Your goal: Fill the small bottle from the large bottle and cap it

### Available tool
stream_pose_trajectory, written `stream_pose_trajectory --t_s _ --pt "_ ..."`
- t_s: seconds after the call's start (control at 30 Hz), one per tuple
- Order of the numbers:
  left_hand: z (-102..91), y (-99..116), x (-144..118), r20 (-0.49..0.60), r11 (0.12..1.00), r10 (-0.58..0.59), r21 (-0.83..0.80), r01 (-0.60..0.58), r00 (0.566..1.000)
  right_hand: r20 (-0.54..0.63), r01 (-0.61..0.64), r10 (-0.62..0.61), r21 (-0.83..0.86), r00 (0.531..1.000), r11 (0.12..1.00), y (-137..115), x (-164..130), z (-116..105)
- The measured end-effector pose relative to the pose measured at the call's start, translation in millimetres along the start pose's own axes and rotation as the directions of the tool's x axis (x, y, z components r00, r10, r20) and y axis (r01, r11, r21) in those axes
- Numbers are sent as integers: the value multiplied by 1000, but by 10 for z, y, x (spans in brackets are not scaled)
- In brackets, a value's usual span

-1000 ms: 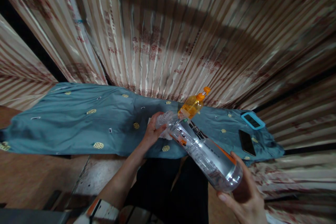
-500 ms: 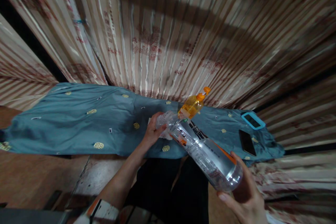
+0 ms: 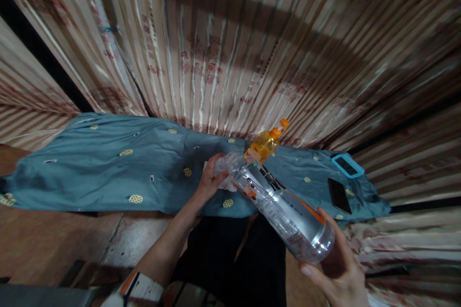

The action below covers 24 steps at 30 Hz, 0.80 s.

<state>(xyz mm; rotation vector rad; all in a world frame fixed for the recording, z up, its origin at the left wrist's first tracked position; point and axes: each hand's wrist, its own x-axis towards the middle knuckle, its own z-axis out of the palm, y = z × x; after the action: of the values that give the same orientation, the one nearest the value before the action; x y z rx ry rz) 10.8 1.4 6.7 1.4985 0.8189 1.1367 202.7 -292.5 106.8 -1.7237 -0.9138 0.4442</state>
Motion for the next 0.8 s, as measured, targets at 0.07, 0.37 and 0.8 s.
stream_pose_trajectory --t_s 0.07,0.37,0.8 --pt "0 4 -1 -2 1000 -13 -3 13 1000 -5 -16 16 -2 1000 1000 -44 -9 10" --pt "-1 -2 5 -6 1000 -15 -3 15 1000 -5 72 -72 5 997 997 150 24 -37" --pt "-4 5 1 -2 1000 -11 -6 11 1000 6 89 -89 14 996 996 154 22 -49"
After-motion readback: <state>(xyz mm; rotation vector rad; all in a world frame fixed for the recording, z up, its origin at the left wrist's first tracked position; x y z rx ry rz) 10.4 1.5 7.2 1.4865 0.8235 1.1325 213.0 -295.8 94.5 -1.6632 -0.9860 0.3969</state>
